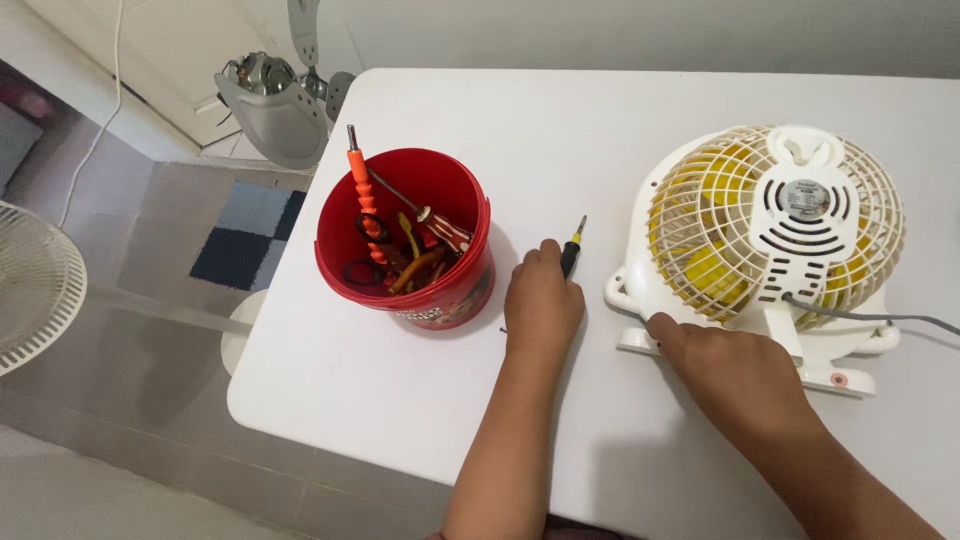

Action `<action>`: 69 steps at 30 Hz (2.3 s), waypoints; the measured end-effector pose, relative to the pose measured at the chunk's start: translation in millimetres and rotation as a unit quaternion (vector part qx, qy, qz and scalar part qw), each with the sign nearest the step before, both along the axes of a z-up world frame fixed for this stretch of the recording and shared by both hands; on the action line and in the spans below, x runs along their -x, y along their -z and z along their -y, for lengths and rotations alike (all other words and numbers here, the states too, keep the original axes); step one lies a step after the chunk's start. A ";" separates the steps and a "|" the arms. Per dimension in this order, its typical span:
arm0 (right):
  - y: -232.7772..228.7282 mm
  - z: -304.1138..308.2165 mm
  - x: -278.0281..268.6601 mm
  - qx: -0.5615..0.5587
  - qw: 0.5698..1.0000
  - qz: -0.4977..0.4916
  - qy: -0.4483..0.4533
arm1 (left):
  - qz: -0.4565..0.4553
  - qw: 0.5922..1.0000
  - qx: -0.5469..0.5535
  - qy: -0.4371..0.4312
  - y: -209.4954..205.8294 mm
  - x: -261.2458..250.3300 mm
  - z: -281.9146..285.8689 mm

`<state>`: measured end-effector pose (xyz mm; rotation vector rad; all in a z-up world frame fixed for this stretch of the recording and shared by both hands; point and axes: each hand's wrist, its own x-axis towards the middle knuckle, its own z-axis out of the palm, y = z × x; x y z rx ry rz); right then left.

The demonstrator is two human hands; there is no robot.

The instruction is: The person secures the central hub of a Minion-shaped electric fan, then flips the fan over and uses a screwdriver to fasten screws into the base. The fan remains on a white table with a red bucket of tools nearby.

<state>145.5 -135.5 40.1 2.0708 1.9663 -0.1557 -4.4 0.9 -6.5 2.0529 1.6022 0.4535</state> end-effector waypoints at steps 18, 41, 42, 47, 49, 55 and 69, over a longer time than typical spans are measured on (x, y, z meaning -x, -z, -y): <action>6.9 36.1 -18.7 -0.336 0.875 -0.346 -0.043 | 0.441 0.778 -0.320 0.314 -42.2 -3.8 84.0; 98.6 93.5 -175.4 -0.487 0.783 -0.384 -0.054 | 0.116 0.819 -0.166 0.537 16.2 -72.2 140.3; 97.2 92.4 -175.2 -0.478 0.786 -0.385 -0.067 | 0.112 0.820 -0.163 0.537 17.0 -72.5 140.3; 87.1 91.7 -170.9 -0.468 0.798 -0.364 -0.106 | 0.114 0.819 -0.163 0.538 16.1 -73.2 137.8; 83.9 92.6 -169.7 -0.464 0.798 -0.366 -0.116 | 0.116 0.820 -0.160 0.537 15.9 -73.0 138.0; 75.9 89.9 -166.5 -0.436 0.811 -0.368 -0.127 | 0.115 0.818 -0.147 0.543 13.7 -75.8 136.6; 65.9 98.5 -159.4 -0.483 0.768 -0.410 -0.094 | 0.121 0.822 -0.148 0.537 13.7 -74.2 137.1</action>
